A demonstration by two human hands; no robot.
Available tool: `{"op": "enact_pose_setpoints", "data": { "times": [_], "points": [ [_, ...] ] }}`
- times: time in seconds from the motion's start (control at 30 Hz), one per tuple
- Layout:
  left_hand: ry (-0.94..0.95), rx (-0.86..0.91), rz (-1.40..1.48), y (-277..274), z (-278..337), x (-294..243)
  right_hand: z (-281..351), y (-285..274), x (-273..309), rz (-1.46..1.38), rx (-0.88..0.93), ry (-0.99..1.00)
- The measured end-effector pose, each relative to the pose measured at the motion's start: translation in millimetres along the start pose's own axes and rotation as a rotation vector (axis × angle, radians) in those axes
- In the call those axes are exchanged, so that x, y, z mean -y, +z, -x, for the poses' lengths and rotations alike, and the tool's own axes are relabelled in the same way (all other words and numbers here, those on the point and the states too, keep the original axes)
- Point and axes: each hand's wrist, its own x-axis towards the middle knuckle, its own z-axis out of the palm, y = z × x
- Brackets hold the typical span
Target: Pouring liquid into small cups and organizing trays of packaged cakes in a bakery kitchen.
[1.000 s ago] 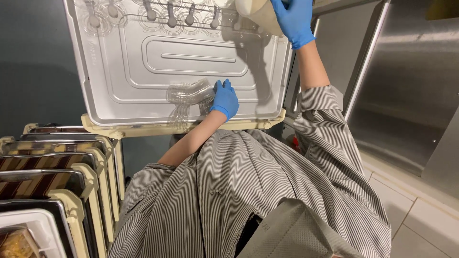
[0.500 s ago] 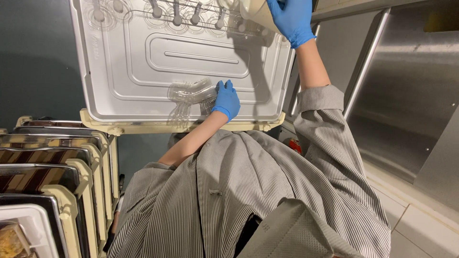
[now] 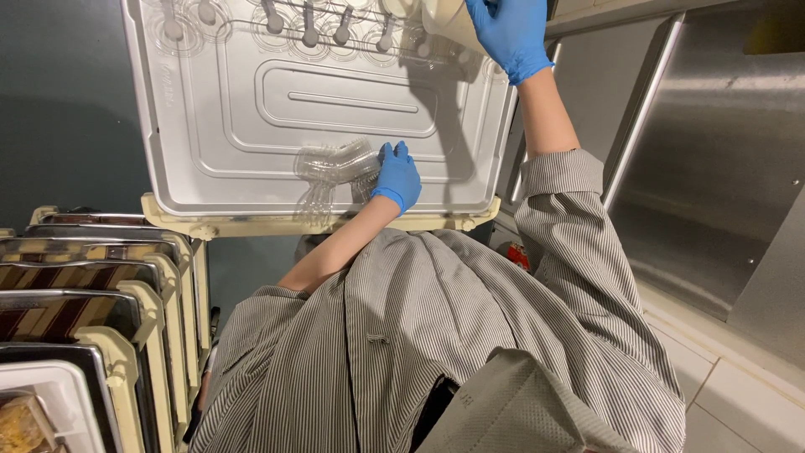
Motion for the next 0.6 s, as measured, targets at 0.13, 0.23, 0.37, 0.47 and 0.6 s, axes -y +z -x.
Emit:
{"op": "enact_pose_setpoints", "data": {
  "times": [0.13,0.23,0.37,0.47,0.6],
  "points": [
    [0.005,-0.012,-0.022,2,0,0,1,4,-5,0.034,0.009,0.002],
    [-0.011,-0.020,-0.023,2,0,0,0,4,-5,0.056,0.023,0.008],
    [-0.002,0.000,-0.010,-5,4,1,1,7,-10,0.040,0.002,-0.007],
    [0.003,-0.007,-0.013,0,3,1,6,10,-20,-0.009,-0.021,0.023],
    [0.005,0.020,0.015,-5,6,2,17,11,-40,-0.196,-0.081,0.214]
  ]
}}
